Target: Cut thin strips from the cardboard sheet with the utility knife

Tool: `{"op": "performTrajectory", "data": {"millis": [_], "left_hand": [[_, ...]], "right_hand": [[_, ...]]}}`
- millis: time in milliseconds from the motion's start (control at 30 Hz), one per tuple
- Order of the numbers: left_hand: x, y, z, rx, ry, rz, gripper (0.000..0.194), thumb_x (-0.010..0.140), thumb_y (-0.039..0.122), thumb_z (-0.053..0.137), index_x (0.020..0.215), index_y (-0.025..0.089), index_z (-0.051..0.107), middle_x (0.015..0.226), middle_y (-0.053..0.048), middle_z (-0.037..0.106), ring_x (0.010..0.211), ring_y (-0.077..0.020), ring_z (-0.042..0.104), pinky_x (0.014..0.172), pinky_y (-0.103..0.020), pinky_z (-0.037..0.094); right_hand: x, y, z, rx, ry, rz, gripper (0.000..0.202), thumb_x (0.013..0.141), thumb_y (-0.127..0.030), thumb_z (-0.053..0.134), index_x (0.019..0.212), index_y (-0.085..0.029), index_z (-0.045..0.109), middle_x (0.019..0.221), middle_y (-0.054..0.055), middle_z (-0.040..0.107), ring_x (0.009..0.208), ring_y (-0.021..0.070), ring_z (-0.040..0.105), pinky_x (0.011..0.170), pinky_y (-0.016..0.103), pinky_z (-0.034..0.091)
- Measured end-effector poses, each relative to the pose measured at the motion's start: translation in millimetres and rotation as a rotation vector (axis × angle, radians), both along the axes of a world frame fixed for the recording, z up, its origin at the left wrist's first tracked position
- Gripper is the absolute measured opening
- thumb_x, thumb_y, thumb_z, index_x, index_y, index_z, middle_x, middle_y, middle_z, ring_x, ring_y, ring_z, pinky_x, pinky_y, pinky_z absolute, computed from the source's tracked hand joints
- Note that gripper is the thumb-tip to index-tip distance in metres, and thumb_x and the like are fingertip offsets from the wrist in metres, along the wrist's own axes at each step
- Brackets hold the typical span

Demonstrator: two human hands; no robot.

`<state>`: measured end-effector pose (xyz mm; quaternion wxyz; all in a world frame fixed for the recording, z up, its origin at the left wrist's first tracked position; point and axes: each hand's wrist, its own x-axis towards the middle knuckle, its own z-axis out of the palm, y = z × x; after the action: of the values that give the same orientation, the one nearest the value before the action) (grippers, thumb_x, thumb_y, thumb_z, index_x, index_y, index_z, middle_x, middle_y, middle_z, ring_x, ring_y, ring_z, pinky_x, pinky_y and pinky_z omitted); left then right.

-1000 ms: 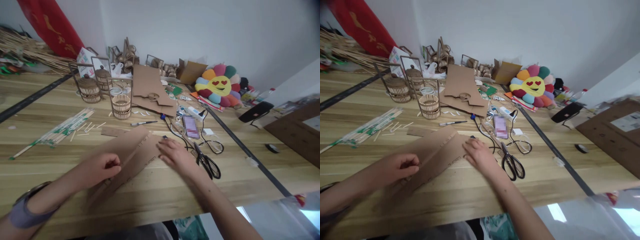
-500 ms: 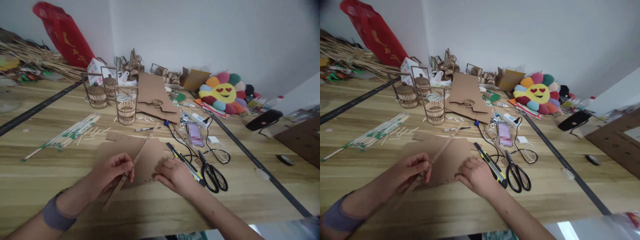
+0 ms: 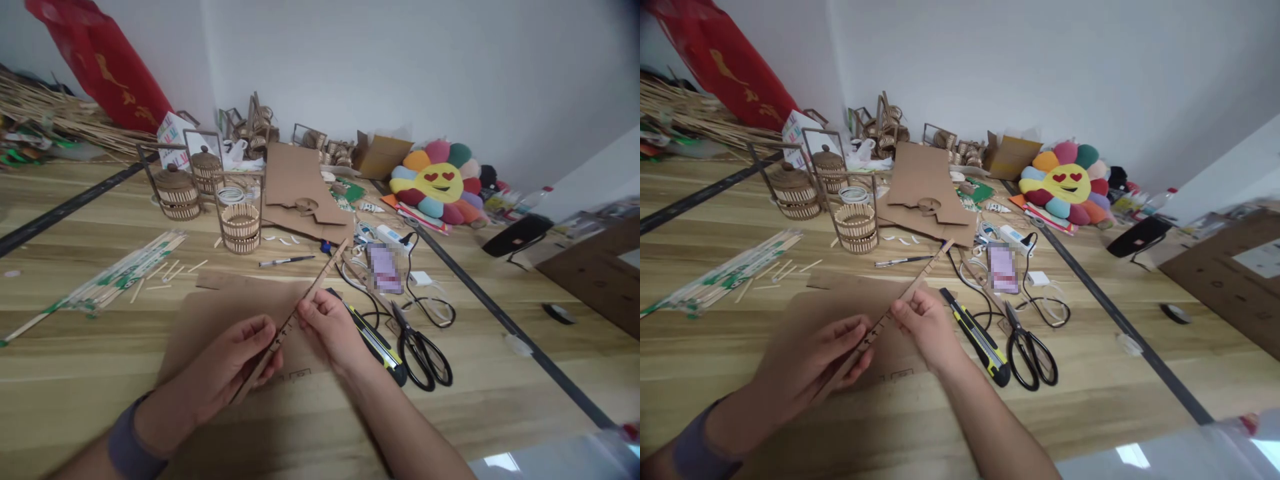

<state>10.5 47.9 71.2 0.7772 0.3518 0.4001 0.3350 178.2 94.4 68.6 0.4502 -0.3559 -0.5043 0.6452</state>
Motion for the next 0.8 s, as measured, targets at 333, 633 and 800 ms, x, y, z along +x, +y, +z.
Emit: {"op": "performTrajectory", "data": {"millis": [333, 633, 800], "left_hand": [[-12, 2, -13.5, -0.021, 0.092, -0.108, 0.056, 0.065, 0.068, 0.075, 0.084, 0.016, 0.07, 0.063, 0.001, 0.058, 0.05, -0.008, 0.039, 0.043, -0.019, 0.024], [-14, 2, -17.1, -0.119, 0.079, -0.184, 0.046, 0.068, 0.059, 0.076, 0.081, 0.015, 0.069, 0.062, 0.003, 0.052, 0.048, -0.0065, 0.038, 0.039, -0.016, 0.028], [-15, 2, -15.2, -0.166, 0.074, -0.184, 0.044, 0.065, 0.058, 0.076, 0.074, 0.016, 0.066, 0.063, 0.002, 0.054, 0.049, -0.0066, 0.039, 0.038, -0.015, 0.028]], "right_hand": [[16, 6, -10.0, -0.041, -0.018, -0.102, 0.043, 0.072, -0.055, 0.075, 0.072, -0.018, 0.054, 0.054, -0.007, 0.047, 0.045, 0.0064, 0.034, 0.045, 0.02, 0.023], [17, 8, -11.8, -0.086, 0.017, -0.176, 0.044, 0.07, -0.056, 0.078, 0.07, -0.019, 0.055, 0.052, -0.007, 0.046, 0.044, 0.0063, 0.032, 0.044, 0.02, 0.023], [19, 6, -15.0, -0.051, -0.034, -0.193, 0.048, 0.079, -0.062, 0.067, 0.065, -0.019, 0.053, 0.05, -0.006, 0.049, 0.044, 0.0073, 0.035, 0.046, 0.022, 0.025]]}}
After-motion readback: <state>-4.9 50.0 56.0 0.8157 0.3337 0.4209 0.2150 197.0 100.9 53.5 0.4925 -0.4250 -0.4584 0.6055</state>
